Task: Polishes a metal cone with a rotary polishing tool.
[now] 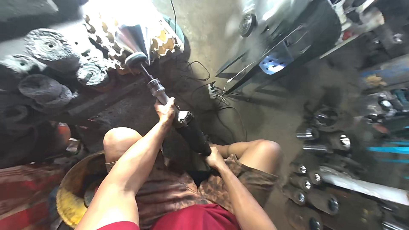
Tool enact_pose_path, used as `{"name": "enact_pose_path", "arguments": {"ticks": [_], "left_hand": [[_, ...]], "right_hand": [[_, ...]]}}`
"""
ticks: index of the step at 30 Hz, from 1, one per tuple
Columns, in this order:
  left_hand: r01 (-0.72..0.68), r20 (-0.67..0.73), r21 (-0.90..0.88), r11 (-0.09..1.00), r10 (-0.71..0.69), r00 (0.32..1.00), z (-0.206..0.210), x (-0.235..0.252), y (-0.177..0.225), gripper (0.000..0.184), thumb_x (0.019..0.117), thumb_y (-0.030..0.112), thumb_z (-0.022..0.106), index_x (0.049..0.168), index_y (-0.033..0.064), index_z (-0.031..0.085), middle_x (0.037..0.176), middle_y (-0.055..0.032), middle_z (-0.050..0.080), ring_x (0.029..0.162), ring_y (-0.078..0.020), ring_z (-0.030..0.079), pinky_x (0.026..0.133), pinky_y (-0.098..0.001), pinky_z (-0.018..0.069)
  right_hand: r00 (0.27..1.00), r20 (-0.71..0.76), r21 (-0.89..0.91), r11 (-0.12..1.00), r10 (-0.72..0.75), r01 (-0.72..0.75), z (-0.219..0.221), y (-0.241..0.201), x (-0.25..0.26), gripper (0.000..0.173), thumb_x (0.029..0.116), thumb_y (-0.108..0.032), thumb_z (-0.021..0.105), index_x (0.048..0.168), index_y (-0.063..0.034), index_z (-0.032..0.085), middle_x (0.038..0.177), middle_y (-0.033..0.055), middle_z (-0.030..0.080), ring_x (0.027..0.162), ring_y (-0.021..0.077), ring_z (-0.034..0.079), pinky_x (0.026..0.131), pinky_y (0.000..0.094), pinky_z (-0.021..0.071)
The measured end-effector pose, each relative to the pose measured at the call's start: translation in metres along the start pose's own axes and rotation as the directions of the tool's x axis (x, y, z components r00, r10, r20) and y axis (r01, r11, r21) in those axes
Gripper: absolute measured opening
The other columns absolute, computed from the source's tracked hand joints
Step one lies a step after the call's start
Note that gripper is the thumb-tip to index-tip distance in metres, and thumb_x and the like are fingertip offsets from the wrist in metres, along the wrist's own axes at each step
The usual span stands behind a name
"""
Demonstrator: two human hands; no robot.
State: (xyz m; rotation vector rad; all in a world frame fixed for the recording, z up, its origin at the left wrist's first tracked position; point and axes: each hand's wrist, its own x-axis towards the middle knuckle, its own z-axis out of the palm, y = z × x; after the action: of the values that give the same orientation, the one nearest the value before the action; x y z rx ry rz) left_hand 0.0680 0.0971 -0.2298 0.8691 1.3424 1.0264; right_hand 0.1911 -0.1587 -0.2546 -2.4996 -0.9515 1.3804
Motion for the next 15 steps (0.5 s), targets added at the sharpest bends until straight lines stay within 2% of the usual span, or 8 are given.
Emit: {"name": "enact_pose_path", "arguments": {"ticks": [5,9,10,15], "left_hand": [[-0.038,0.031,0.072,0.997,0.036,0.999,0.007,0.002,0.002,0.026,0.0837,0.013,0.073,0.106,0.0027,0.063,0.079,-0.0067,0.069,0.064,-0.017,0.069,0.061,-0.0386,0.0616],[-0.052,0.054,0.159,0.986,0.044,0.998,0.015,0.002,0.004,0.028,0.0835,0.017,0.075,0.106,0.0028,0.065,0.082,-0.0068,0.068,0.07,-0.0154,0.067,0.067,-0.0385,0.0589],[-0.054,0.056,0.168,0.984,0.045,0.997,0.017,0.003,0.004,0.029,0.0824,0.017,0.075,0.106,0.0028,0.065,0.082,-0.0071,0.069,0.07,-0.0158,0.068,0.067,-0.0392,0.0591],[-0.028,0.067,0.182,0.983,0.016,0.998,0.027,0.002,0.005,0.035,0.0832,0.018,0.076,0.113,0.0029,0.065,0.091,-0.0087,0.07,0.079,-0.0156,0.068,0.074,-0.0394,0.0579]], "right_hand": [[0.999,-0.023,0.006,0.999,0.032,-0.032,0.001,0.0,-0.002,0.043,0.0839,-0.044,0.08,0.107,-0.0092,0.073,0.103,0.0106,0.075,0.1,0.0245,0.072,0.093,0.052,0.0572],[0.998,-0.044,0.067,0.997,0.038,-0.035,0.003,0.008,-0.001,0.058,0.082,-0.043,0.083,0.124,-0.0064,0.067,0.114,0.0127,0.073,0.108,0.0247,0.07,0.1,0.0495,0.0561],[0.998,-0.041,0.097,0.995,0.04,-0.036,0.004,0.01,-0.001,0.059,0.0817,-0.042,0.084,0.125,-0.0065,0.066,0.113,0.0124,0.073,0.107,0.0244,0.071,0.099,0.049,0.0565],[0.997,-0.007,0.176,0.982,0.075,-0.073,0.005,0.013,0.001,0.051,0.0807,-0.044,0.083,0.114,-0.0072,0.07,0.101,0.0106,0.074,0.094,0.0235,0.073,0.089,0.0502,0.0594]]}}
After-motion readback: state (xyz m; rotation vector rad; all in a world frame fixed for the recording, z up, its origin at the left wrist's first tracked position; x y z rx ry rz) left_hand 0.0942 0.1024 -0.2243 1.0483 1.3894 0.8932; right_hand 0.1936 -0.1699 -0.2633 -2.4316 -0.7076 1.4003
